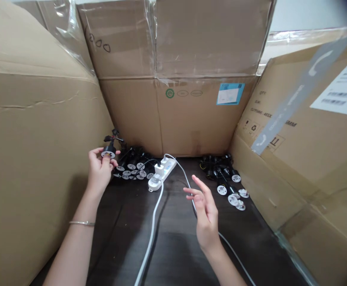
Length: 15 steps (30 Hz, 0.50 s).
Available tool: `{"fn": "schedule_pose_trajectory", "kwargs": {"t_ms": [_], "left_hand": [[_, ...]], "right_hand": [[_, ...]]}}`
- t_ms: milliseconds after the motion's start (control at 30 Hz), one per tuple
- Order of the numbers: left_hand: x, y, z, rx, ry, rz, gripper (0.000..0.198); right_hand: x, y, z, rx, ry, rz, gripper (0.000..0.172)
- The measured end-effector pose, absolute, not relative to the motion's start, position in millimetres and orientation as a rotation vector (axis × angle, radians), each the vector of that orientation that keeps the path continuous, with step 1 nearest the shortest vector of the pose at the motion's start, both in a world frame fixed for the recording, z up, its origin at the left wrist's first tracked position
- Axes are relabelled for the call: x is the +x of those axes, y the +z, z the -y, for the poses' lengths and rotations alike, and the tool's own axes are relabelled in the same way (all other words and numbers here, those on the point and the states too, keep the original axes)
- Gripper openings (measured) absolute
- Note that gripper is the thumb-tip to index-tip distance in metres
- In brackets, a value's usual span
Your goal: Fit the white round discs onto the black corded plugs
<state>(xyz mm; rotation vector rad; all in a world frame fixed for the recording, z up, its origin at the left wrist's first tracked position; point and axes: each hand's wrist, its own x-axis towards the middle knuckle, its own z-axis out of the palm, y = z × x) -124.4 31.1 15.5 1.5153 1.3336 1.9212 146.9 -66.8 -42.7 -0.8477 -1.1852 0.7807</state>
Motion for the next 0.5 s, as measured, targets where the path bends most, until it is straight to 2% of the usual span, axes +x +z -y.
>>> {"fn": "schedule_pose_trajectory", "kwargs": {"t_ms": [200,367,500], "left_hand": [[-151,-1,-65,1.615,1.806,-1.46,0.013],[-158,-12,-88,1.799,1.571,-1.904,0.017],[-163,-29,-89,1.851,1.512,-2.011,0.016]], "right_hand": [[148,-45,65,-0.882,0.758,1.182,0.035],[150,-44,64,-0.896,0.751,1.18,0.033],[153,-43,63,-0.918,0.755,1.168,0.032]]}}
